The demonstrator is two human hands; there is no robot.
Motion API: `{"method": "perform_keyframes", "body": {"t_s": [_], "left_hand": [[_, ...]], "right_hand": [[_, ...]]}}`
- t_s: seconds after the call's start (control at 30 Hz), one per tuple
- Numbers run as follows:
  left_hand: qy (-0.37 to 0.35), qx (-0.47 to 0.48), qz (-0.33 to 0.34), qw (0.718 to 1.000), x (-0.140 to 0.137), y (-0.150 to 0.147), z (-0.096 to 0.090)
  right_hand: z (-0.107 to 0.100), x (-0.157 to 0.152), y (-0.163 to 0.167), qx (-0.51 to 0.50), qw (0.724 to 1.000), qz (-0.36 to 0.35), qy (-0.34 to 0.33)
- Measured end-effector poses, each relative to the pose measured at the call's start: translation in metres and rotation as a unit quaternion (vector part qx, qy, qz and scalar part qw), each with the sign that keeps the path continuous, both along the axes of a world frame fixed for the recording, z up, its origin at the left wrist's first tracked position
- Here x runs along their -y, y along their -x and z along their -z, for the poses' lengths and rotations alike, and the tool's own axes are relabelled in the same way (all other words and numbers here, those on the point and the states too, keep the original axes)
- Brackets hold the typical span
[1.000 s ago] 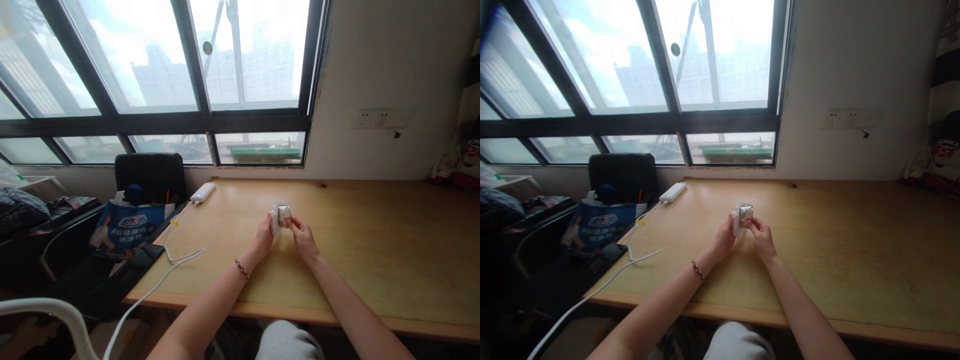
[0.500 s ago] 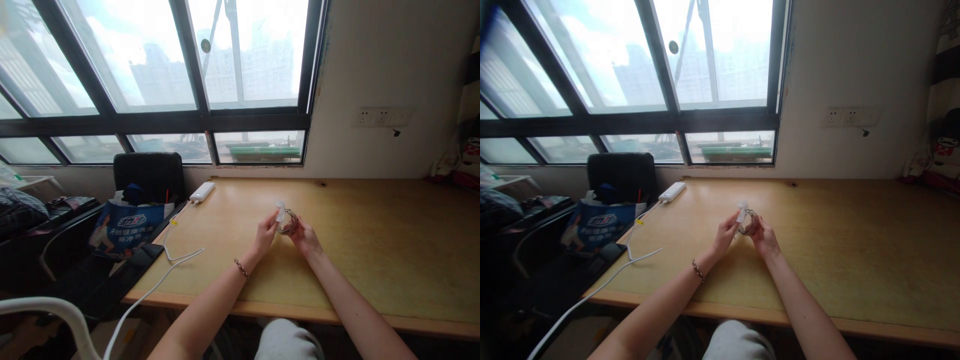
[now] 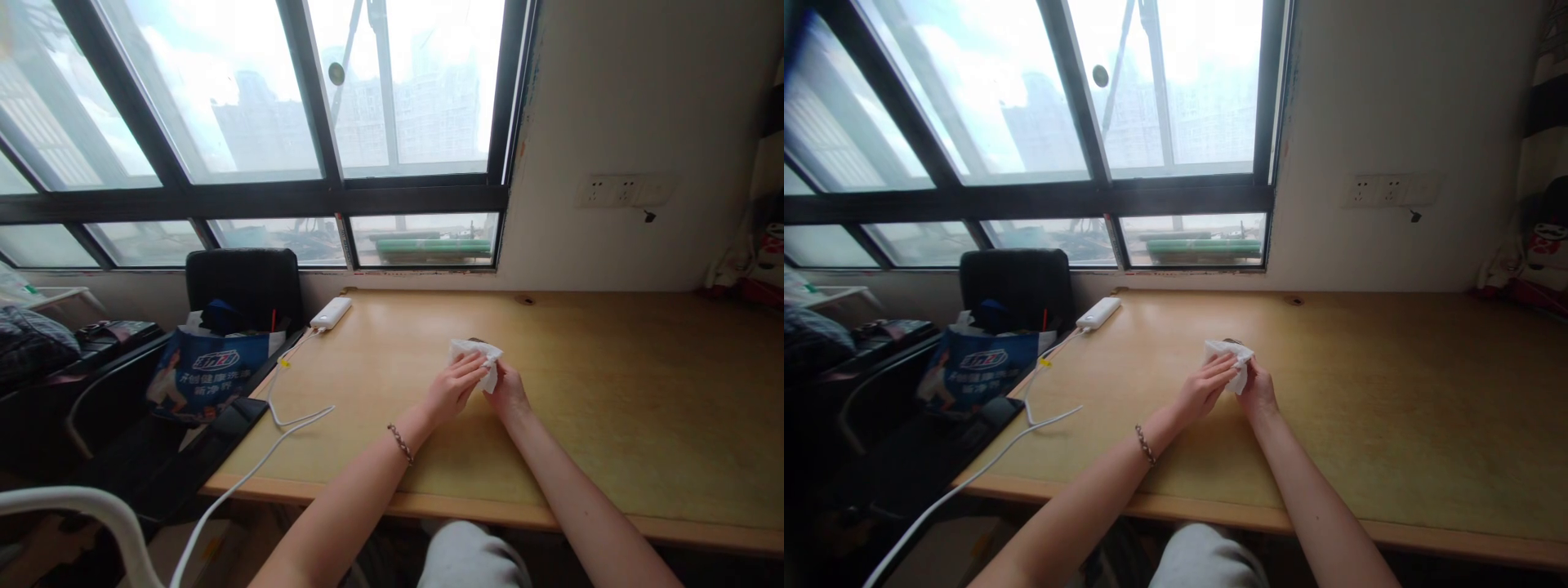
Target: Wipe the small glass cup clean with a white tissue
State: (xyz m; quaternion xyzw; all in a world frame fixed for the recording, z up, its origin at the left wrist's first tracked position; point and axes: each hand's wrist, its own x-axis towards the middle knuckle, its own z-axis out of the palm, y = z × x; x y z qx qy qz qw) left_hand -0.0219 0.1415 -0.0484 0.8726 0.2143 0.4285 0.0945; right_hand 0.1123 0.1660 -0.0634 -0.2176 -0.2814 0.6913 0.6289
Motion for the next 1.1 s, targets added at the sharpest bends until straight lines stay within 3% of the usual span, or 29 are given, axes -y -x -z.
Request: {"method": "perform_keyframes", "body": {"t_s": [0.13, 0.27, 0.5, 0.63, 0.8, 0.87, 0.97, 1.1], "left_hand": [[-0.03, -0.043, 0.02, 0.998, 0.0, 0.004, -0.005], [-0.012, -0.023, -0.029, 0.999, -0.004, 0.01, -0.005], [0.076, 0.083, -0.125, 0.986, -0.003, 0.007, 0.0], [0.184, 0.145, -0.162, 0.959, -0.004, 0.004, 0.002], [0.36, 0.216, -0.191, 0.887, -0.016, 0.002, 0.009], [0.443, 0.258, -0.144, 0.846, -0.018, 0.0, 0.011], [0.559, 0.326, -0.036, 0.761, -0.017, -0.003, 0.012], [0.628, 0.411, 0.053, 0.659, -0.013, -0.007, 0.005]], "right_hand": [[0.004, 0.0, -0.001, -0.003, 0.999, -0.018, 0.031], [0.002, 0.0, 0.0, -0.053, 0.997, -0.005, 0.058], [-0.001, 0.0, 0.0, -0.074, 0.994, -0.023, 0.078], [0.002, -0.001, -0.001, -0.061, 0.995, 0.004, 0.077], [0.004, -0.002, -0.003, -0.064, 0.995, 0.024, 0.073], [0.0, -0.002, -0.003, -0.066, 0.995, 0.036, 0.065], [-0.007, 0.001, 0.001, -0.054, 0.996, 0.065, 0.037], [-0.013, 0.007, 0.007, 0.041, 0.99, 0.135, -0.024]]}}
